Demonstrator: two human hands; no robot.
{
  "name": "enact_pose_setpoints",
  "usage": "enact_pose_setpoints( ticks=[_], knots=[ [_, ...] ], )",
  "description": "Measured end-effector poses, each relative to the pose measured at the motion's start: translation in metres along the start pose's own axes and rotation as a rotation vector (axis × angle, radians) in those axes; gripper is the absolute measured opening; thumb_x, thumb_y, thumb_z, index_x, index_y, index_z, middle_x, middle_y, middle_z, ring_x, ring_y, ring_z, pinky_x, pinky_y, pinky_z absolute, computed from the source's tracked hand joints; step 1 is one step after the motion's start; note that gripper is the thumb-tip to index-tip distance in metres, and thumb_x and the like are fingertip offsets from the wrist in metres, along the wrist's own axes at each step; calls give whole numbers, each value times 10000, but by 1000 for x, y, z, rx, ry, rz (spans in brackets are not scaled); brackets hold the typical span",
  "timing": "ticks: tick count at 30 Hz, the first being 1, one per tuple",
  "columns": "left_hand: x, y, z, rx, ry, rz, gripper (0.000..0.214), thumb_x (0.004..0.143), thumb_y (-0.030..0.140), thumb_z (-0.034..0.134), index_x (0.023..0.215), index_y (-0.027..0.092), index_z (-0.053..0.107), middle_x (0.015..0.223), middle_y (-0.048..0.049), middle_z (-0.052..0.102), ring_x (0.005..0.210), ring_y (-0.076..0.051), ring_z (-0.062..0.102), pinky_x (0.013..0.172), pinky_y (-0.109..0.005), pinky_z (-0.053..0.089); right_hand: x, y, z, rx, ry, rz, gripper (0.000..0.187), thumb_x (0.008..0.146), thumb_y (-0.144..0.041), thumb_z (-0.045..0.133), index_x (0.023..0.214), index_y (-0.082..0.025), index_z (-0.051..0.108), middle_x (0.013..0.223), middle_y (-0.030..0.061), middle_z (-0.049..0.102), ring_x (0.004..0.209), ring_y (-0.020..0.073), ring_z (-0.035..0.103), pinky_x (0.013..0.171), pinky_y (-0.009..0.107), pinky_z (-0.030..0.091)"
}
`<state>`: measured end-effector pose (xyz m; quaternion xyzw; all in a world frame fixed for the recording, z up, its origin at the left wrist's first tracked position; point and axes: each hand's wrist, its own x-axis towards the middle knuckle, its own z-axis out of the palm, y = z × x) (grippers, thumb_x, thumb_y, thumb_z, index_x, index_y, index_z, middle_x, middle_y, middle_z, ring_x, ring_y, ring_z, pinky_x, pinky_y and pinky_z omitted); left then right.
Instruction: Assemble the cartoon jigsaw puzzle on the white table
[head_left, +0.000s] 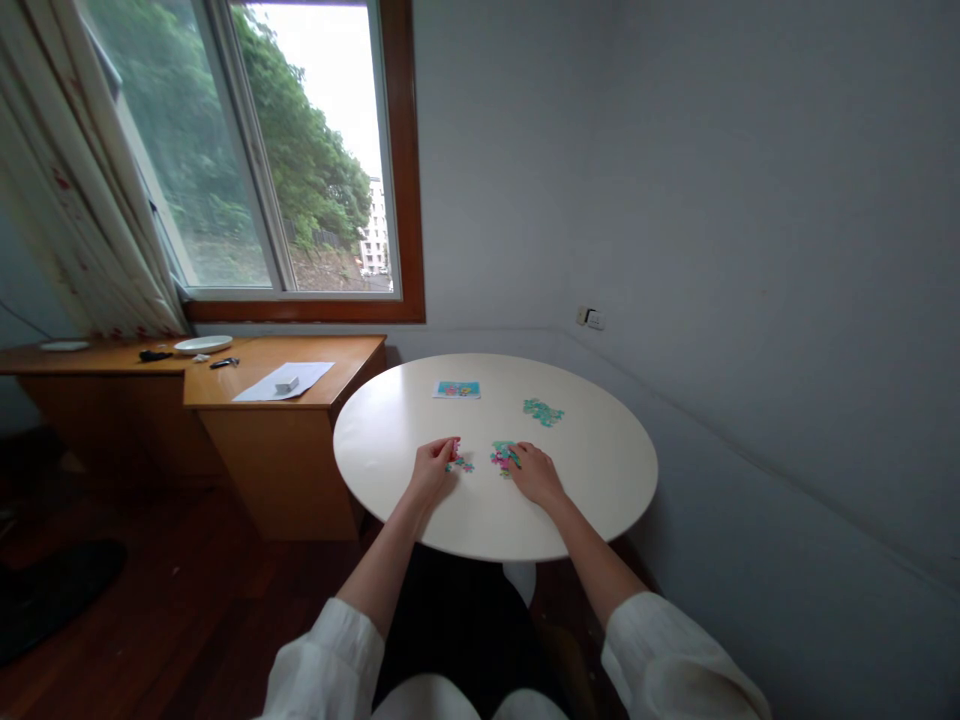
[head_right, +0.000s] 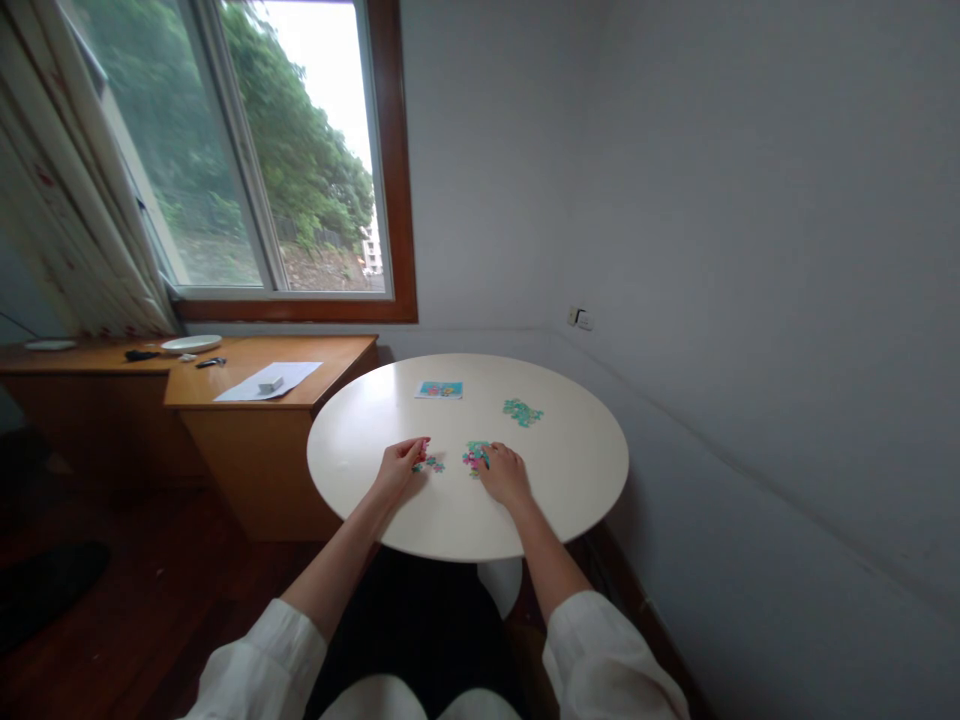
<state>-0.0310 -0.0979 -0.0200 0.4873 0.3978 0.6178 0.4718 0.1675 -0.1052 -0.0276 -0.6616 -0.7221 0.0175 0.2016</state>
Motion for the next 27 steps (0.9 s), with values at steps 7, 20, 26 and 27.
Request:
enact_pose_setpoints(
  ticks=[7,20,26,27],
  knots=[
    [-4,5,1,-24,-16,-14,400,562,391,712,827,91,692,577,-18,591,536,-97,520,560,-233,403,0,0,0,-15,3,1,372,828,-302,386,1159,-223,537,1209,54,514,1099,171,456,945,279,286],
    [-4,5,3,-8,-35,-12,276,531,317,722,699,107,658,586,-22,597,542,-100,526,551,-225,398,0,-1,-2,-10,-10,-9,375,835,-300,371,1161,-212,534,1204,71,514,1089,178,463,935,286,294],
    [-3,2,2,11,-58,-11,221,575,293,697,684,108,646,554,-8,575,524,-86,509,540,-216,383,1,1,0,-23,7,-16,376,836,-304,375,1162,-208,536,1204,67,518,1091,177,464,937,283,295],
    [-3,2,1,16,-62,-6,211,579,290,695,675,110,640,547,-3,568,515,-82,499,535,-214,376,1,1,1,-24,7,-14,376,835,-305,376,1162,-208,536,1202,66,519,1091,175,465,938,280,295]
  ],
)
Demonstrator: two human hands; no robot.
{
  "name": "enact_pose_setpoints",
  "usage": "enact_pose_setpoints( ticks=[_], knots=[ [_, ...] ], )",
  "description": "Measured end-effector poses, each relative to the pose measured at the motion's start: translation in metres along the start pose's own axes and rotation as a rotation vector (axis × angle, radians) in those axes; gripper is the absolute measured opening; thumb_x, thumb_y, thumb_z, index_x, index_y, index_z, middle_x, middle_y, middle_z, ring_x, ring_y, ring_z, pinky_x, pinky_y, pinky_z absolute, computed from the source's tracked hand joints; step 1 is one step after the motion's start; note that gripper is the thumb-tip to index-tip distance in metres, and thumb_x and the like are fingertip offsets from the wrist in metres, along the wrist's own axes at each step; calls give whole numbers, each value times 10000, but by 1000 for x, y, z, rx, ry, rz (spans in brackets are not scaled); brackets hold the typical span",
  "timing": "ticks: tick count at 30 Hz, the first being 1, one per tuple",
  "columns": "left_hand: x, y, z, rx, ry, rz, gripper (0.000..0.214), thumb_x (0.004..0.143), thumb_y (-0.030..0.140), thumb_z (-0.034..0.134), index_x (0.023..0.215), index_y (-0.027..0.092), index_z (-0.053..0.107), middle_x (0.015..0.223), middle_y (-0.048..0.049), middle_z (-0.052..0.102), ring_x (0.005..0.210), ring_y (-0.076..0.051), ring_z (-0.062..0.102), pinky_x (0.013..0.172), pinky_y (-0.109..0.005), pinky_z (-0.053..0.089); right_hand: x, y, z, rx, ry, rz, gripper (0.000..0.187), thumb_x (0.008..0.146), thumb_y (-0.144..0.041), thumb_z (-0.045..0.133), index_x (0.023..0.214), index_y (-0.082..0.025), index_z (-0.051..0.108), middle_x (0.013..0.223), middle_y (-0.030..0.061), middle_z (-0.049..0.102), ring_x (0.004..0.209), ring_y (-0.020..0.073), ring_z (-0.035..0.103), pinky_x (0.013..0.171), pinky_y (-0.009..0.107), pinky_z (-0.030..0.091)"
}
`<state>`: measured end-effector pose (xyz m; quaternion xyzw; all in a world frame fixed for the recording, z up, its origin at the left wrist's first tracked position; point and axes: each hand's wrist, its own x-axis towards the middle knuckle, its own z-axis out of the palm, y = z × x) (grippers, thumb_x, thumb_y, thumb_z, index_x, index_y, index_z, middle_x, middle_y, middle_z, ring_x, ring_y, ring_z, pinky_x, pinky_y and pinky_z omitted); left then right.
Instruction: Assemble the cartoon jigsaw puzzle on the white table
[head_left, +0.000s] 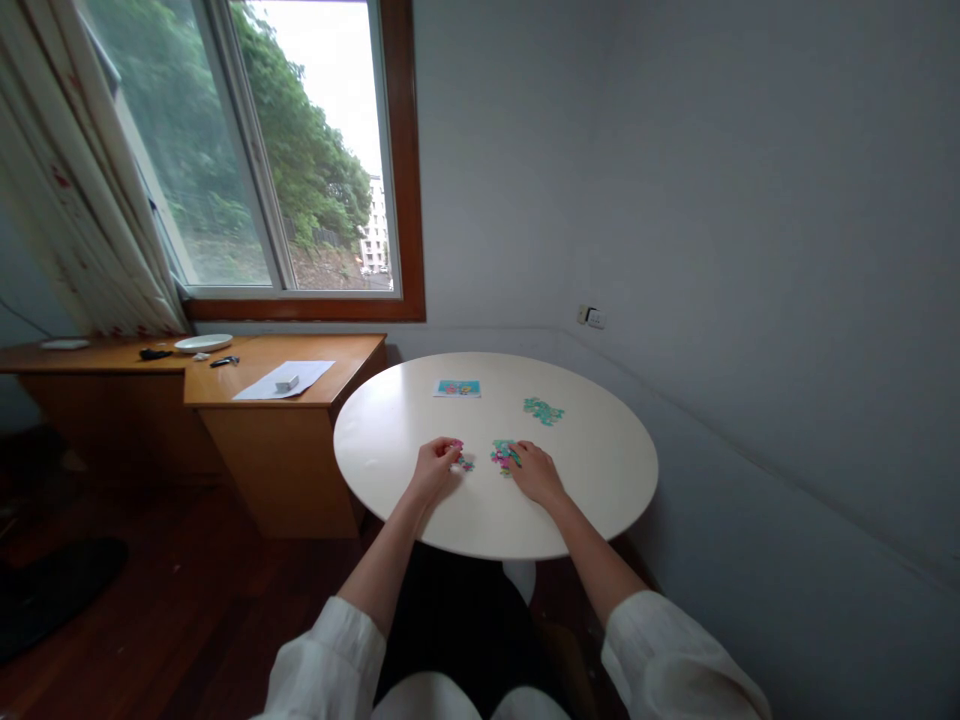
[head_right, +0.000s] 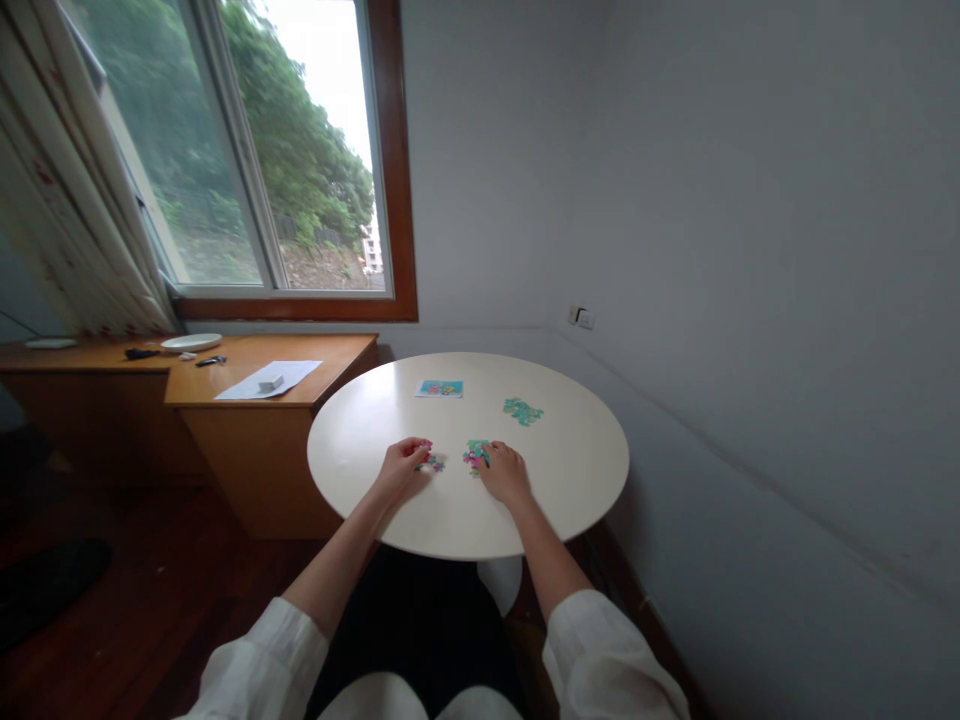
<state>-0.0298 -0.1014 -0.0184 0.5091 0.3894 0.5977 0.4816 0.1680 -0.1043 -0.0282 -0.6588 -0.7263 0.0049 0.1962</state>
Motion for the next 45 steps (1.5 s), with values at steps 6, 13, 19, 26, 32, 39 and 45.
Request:
enact_pose_setpoints(
  ticks=[6,13,19,26,32,39,45],
  knots=[
    [-2,2,-1,45,-24,21,227,589,307,688,554,125,557,476,26,493,467,-61,427,495,-209,311,-1,-2,-3,-1,-5,-2,387,830,-297,374,1169,-199,533,1209,69,515,1088,182,468,938,289,303],
    [-4,5,-1,74,-25,42,293,605,347,671,515,145,478,450,47,435,445,-53,365,469,-213,257,-1,-2,-3,6,-4,8,383,829,-294,376,1166,-204,535,1206,62,516,1093,180,462,939,287,298],
    [-3,4,-1,93,-21,70,345,613,397,664,496,152,451,438,58,399,440,-53,340,464,-219,249,-1,-1,-2,10,-12,5,381,833,-303,377,1166,-208,534,1204,65,515,1086,180,466,937,284,293],
    [-2,3,-2,106,-3,72,371,636,434,641,484,153,451,429,49,410,437,-59,359,466,-226,264,0,0,-1,7,-8,5,380,834,-300,375,1167,-209,534,1204,67,514,1088,187,461,933,290,292],
    [-1,3,-2,96,-18,71,395,651,457,621,465,152,453,420,42,416,428,-60,358,470,-231,268,0,-1,0,7,-9,10,376,834,-300,381,1168,-216,532,1211,59,512,1094,177,457,935,278,288],
    [-2,4,-1,113,-9,62,438,691,499,556,441,150,471,400,38,402,401,-63,359,462,-230,262,0,-1,0,-3,8,-3,378,833,-299,379,1160,-200,540,1196,58,524,1081,181,468,931,275,300],
    [-2,4,0,119,33,57,395,679,485,567,488,142,530,400,34,433,405,-71,381,465,-226,272,0,0,0,-3,5,-3,374,832,-303,380,1157,-211,540,1195,59,526,1074,172,472,929,275,300]
  ],
)
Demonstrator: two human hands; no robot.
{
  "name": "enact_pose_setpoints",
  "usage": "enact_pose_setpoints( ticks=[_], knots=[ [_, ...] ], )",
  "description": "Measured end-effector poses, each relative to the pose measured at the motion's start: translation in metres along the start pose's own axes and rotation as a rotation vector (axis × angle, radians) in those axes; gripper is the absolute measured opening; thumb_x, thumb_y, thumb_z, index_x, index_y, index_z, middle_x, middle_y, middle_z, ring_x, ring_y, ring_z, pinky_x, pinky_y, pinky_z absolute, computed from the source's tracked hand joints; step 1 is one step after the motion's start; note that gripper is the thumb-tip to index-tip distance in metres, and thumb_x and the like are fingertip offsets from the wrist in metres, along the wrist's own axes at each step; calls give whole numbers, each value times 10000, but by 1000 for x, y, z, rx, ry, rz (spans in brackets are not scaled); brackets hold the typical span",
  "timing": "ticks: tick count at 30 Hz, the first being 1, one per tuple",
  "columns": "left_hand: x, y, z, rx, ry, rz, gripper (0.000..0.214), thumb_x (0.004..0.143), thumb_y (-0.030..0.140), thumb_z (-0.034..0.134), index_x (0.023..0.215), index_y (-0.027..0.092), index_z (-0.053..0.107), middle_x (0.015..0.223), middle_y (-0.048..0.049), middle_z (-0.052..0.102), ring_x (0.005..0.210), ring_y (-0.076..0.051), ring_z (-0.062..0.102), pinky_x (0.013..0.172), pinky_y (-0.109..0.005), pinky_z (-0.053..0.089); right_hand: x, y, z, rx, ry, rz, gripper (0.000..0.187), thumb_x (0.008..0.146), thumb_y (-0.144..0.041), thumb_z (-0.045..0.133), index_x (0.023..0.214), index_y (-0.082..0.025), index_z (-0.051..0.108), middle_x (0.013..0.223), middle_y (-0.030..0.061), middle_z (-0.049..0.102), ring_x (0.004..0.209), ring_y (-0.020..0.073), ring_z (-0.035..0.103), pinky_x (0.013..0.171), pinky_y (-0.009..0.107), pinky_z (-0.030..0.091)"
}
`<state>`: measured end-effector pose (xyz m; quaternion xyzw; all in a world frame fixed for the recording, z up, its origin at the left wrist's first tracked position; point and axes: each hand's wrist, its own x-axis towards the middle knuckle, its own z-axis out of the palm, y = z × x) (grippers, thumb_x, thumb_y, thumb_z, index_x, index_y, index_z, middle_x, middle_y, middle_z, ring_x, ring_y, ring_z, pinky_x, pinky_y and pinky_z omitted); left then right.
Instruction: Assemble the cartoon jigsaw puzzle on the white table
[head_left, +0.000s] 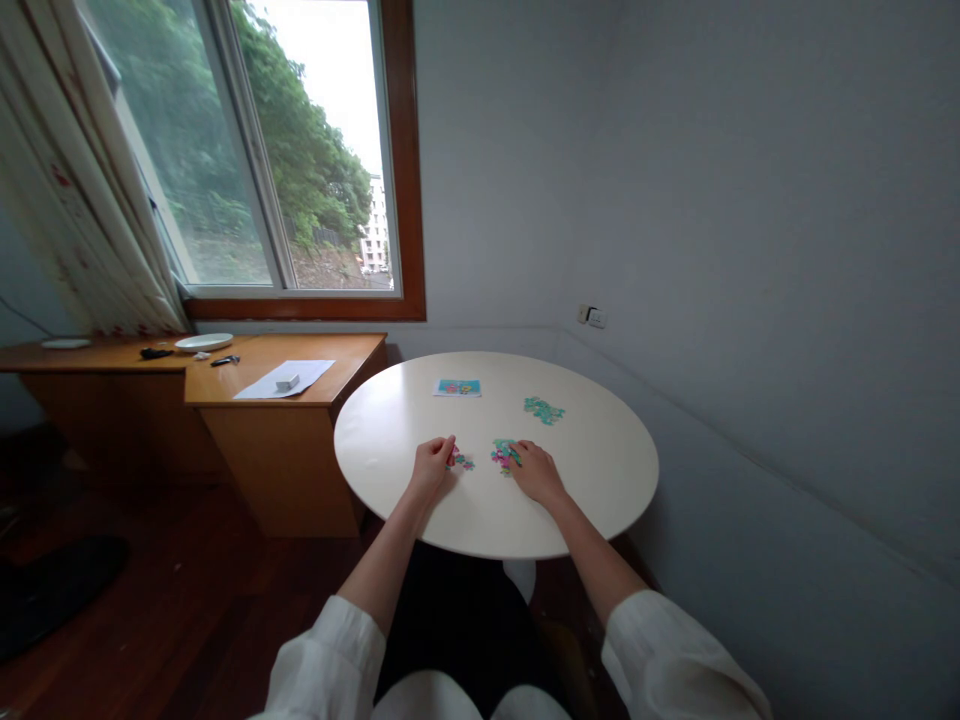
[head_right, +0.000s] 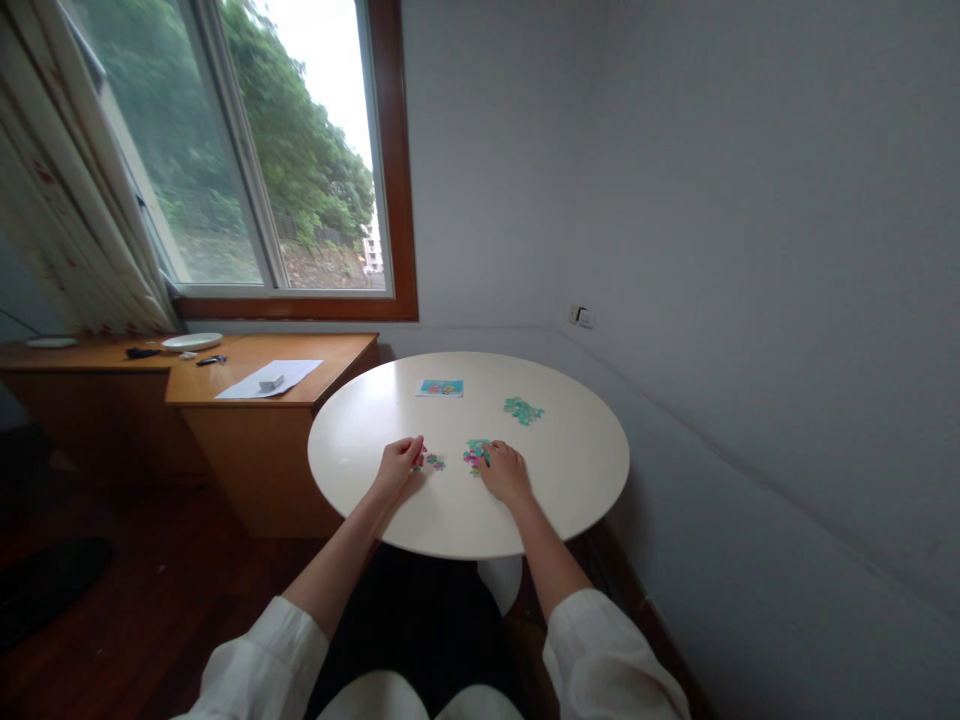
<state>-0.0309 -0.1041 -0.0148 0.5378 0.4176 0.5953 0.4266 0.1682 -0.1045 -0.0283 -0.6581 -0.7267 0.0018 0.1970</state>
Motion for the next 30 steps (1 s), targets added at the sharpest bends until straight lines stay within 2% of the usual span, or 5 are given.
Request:
enact_pose_setpoints(
  ticks=[17,26,30],
  knots=[
    [1,-1,0,-55,6,-12,243,621,359,641,574,124,606,472,16,518,475,-84,466,524,-219,346,0,-1,-1,10,-19,0,381,839,-307,372,1171,-203,527,1207,73,511,1089,179,460,932,283,290],
    [1,-2,1,-113,-21,-53,276,566,369,695,662,120,623,534,-2,571,512,-95,512,540,-221,373,-2,-3,-4,6,-19,4,377,836,-295,367,1163,-204,532,1204,72,515,1085,181,464,933,287,294],
    [2,-6,1,-111,-11,-41,254,590,357,687,623,126,589,512,10,554,495,-85,501,532,-214,368,-1,-2,-3,1,-15,4,381,832,-297,374,1167,-205,530,1199,69,519,1082,180,465,929,283,297]
  ],
)
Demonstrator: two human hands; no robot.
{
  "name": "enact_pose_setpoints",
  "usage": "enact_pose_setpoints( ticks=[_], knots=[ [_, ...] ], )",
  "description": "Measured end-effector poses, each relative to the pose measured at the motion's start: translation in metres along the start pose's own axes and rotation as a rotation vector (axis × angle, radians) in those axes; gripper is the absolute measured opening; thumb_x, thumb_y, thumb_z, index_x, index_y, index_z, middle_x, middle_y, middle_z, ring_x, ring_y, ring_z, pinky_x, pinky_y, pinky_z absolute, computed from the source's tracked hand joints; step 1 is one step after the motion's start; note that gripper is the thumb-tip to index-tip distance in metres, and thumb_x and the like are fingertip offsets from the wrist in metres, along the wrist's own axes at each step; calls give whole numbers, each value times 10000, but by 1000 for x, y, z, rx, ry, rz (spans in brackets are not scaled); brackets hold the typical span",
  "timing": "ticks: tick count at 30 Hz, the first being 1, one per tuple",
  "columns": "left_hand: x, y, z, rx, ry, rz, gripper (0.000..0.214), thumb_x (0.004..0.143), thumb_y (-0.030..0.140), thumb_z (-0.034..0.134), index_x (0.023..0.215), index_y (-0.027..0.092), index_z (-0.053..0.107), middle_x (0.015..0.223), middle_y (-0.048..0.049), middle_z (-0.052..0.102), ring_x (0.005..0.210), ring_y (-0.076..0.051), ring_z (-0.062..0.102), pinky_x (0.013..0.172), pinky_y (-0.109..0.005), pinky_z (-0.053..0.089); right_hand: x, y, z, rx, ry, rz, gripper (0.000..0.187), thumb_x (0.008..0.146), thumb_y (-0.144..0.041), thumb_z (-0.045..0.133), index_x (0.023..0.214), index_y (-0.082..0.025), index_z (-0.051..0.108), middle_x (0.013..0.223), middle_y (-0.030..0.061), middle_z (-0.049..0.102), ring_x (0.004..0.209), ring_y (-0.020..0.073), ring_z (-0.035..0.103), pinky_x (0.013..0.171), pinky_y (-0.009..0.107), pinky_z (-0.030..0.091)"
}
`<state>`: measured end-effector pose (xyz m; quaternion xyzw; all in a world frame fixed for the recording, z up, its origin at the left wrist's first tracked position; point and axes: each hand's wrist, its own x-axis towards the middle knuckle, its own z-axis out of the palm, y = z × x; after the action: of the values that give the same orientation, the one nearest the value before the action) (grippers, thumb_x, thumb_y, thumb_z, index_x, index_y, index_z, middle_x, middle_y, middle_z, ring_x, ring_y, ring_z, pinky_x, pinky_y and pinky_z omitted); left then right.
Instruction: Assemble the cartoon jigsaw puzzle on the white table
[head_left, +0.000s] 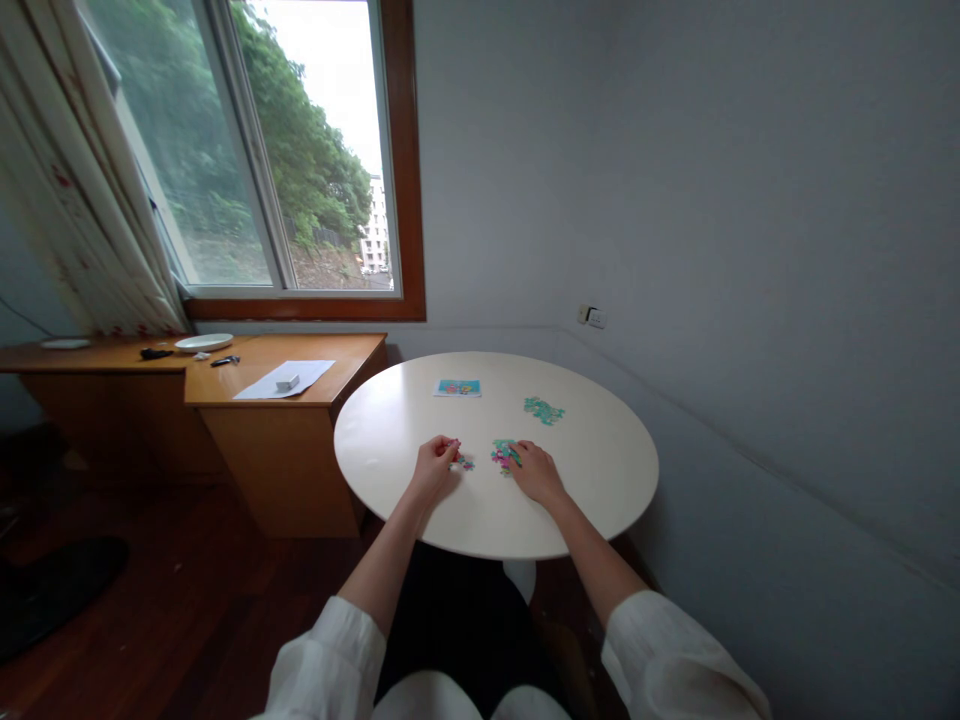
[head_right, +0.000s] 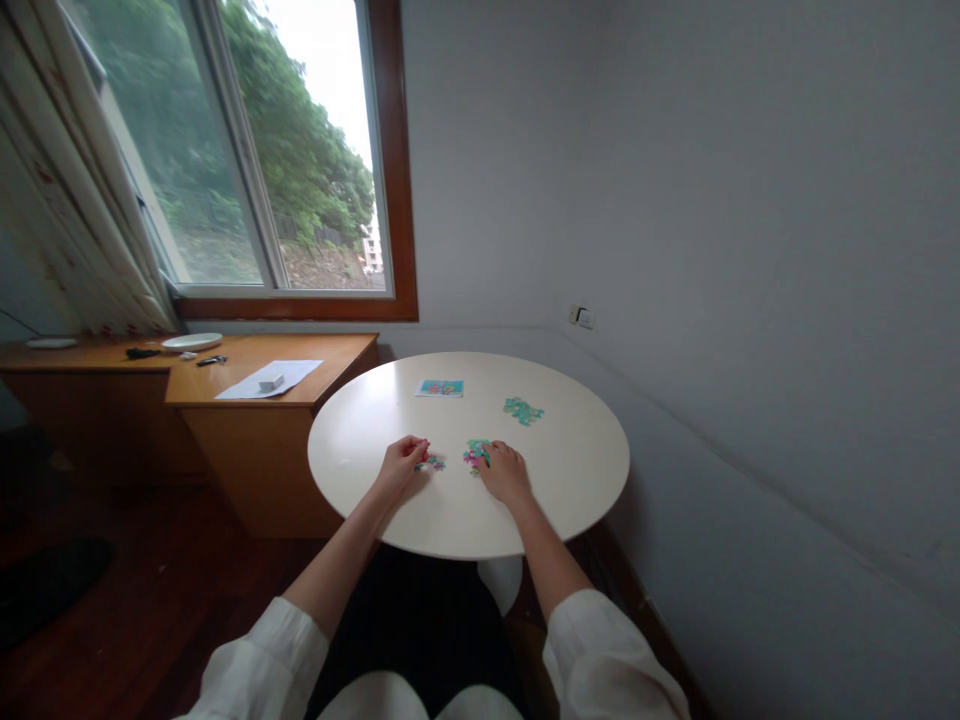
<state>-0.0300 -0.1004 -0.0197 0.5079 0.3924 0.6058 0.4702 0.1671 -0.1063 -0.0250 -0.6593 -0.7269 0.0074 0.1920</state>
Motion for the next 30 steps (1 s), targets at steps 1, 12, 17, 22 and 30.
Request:
enact_pose_setpoints(
  ticks=[1,12,17,22,30],
  knots=[
    [0,0,0,6,-1,2,251,594,355,685,608,129,575,499,16,543,486,-83,495,526,-211,362,0,0,1,-2,1,1,381,832,-298,373,1166,-206,531,1198,68,519,1081,180,466,928,283,298],
    [-4,6,1,38,-6,8,246,608,337,658,546,144,519,463,28,512,445,-71,455,503,-206,321,-1,0,0,-4,3,-7,378,837,-300,369,1164,-202,533,1201,72,516,1083,181,466,932,286,296],
    [-2,3,0,35,3,9,222,611,328,646,547,140,547,470,24,512,454,-73,458,516,-211,326,-1,0,-1,-2,-5,-1,377,835,-300,372,1164,-210,533,1194,66,522,1083,180,467,931,283,298],
    [-1,1,0,39,14,12,227,607,347,644,554,137,575,482,9,521,483,-91,481,534,-220,349,0,0,0,-9,0,-4,384,835,-301,367,1168,-206,532,1205,65,515,1085,181,466,931,284,297],
    [0,1,-1,38,8,18,202,621,321,643,574,133,587,486,8,532,485,-87,487,533,-214,359,0,0,1,0,1,0,383,833,-301,371,1166,-202,532,1204,71,514,1088,185,463,932,291,298]
  ],
)
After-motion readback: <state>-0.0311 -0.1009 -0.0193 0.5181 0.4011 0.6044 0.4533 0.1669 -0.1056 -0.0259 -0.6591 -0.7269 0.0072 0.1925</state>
